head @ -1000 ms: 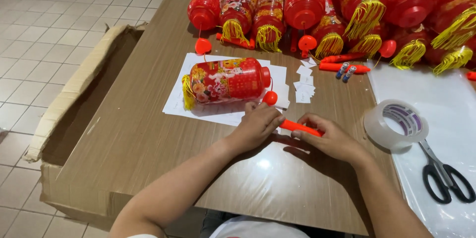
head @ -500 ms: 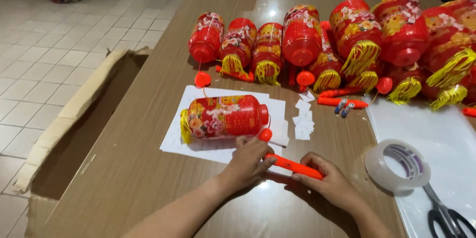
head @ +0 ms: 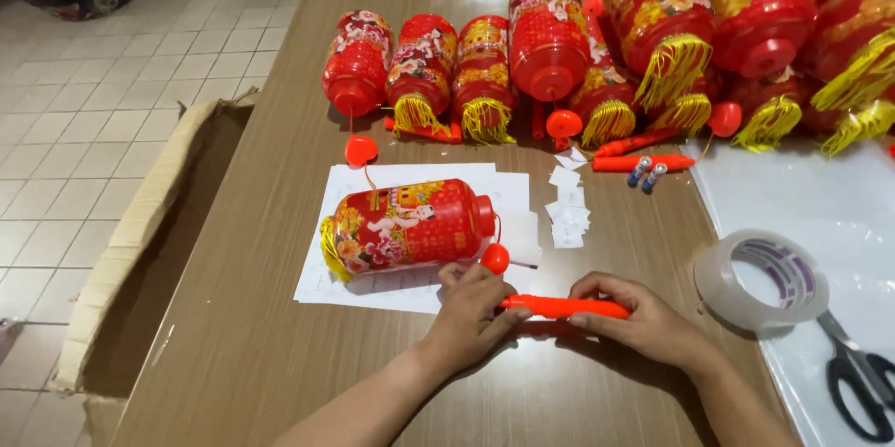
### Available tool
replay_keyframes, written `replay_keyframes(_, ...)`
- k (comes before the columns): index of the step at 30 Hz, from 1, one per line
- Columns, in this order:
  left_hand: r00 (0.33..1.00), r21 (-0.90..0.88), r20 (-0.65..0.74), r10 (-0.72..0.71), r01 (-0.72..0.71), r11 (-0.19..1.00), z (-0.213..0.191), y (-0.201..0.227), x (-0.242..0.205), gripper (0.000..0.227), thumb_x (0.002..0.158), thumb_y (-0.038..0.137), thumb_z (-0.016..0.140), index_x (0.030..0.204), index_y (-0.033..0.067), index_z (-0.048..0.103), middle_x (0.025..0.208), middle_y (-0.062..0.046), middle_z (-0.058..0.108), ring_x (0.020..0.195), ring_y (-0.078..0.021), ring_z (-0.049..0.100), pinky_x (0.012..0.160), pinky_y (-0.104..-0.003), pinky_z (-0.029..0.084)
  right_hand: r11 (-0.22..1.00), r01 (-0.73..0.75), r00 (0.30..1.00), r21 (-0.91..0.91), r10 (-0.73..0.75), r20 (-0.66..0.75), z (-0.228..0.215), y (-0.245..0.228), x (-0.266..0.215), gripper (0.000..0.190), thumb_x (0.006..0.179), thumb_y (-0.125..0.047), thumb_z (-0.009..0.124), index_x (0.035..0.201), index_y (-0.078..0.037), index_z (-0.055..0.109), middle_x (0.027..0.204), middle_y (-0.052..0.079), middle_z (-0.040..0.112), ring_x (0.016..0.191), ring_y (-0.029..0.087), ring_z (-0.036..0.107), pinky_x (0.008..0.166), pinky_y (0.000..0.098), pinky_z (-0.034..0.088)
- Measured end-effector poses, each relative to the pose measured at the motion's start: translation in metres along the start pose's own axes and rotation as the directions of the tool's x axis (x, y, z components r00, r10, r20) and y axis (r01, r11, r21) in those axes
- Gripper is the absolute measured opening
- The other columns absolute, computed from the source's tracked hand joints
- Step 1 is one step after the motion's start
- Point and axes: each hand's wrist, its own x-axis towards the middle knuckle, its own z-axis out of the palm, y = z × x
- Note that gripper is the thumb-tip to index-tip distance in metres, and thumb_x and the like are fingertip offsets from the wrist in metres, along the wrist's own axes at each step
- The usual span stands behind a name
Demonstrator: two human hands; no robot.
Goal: Assembling a decorative red lantern by attaching a handle and testing the light and sound features.
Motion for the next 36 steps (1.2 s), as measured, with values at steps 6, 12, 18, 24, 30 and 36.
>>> replay_keyframes(6,0.992,-0.042,-0.123,-0.015,0.01,0.999,0.021,-0.012,0.0,0.039,0.098,0.047,0.062,0.079,0.0136,0.067,0.071,-0.001,0.066,0.082,-0.0197,0.058,0.089,-0.044,0.028,0.998,0.058,0.998,-0.006,-0.058,0.016,-0.003,0.009,-0.002,0.027,0.081,-0.01,0.085,0.105,-0.007,0.072,0.087,0.007,0.071,0.084,0.017,0.067,0.074,0.0312,0.06)
replay_keyframes(12,0.991,-0.097,-0.137,-0.005,-0.008,0.995,0.026,-0.016,0.0,0.035,0.099,0.049,0.062,0.091,0.0152,0.068,0.074,-0.005,0.071,0.084,-0.0228,0.06,0.095,-0.045,0.029,0.989,0.123,0.992,-0.085,-0.121,0.028,0.001,0.009,-0.011,0.025,0.087,-0.014,0.08,0.109,-0.007,0.07,0.077,0.008,0.069,0.077,0.02,0.064,0.072,0.0373,0.056)
replay_keyframes(18,0.999,-0.109,0.009,0.053,-0.051,0.993,0.011,0.0,0.004,0.055,0.093,0.05,0.068,0.128,0.0075,0.059,0.099,-0.012,0.068,0.1,-0.0299,0.059,0.103,-0.06,0.023,0.977,0.087,0.996,-0.193,-0.089,0.0,0.008,-0.014,-0.019,0.019,0.096,-0.023,0.066,0.107,-0.009,0.076,0.077,0.011,0.077,0.076,0.02,0.066,0.08,0.0388,0.057)
replay_keyframes(24,0.996,0.011,0.021,0.088,-0.089,0.996,0.02,-0.011,-0.003,0.041,0.1,0.044,0.061,0.122,0.0097,0.062,0.098,-0.009,0.067,0.101,-0.0291,0.059,0.101,-0.057,0.023,0.936,0.09,0.994,-0.339,-0.106,-0.03,0.012,-0.027,-0.032,0.024,0.094,-0.024,0.067,0.114,-0.012,0.073,0.087,0.016,0.077,0.081,0.029,0.07,0.083,0.0457,0.056)
replay_keyframes(30,0.995,0.144,-0.037,0.096,-0.09,0.986,0.033,-0.023,-0.002,0.041,0.102,0.05,0.055,0.117,0.0132,0.063,0.09,-0.007,0.068,0.1,-0.0256,0.059,0.1,-0.054,0.024,0.891,0.086,0.993,-0.445,-0.114,-0.036,0.012,-0.016,-0.027,0.03,0.091,-0.024,0.07,0.119,-0.016,0.062,0.105,0.022,0.076,0.098,0.046,0.072,0.086,0.0549,0.055)
replay_keyframes(36,0.997,0.09,-0.042,0.069,-0.065,0.994,0.034,-0.026,0.011,0.044,0.102,0.056,0.048,0.108,0.0158,0.066,0.086,-0.005,0.069,0.096,-0.0232,0.061,0.1,-0.052,0.024,0.823,0.116,0.98,-0.556,-0.187,-0.073,0.005,-0.01,-0.02,0.03,0.093,-0.023,0.068,0.122,-0.019,0.06,0.11,0.016,0.075,0.109,0.04,0.069,0.095,0.0512,0.054)
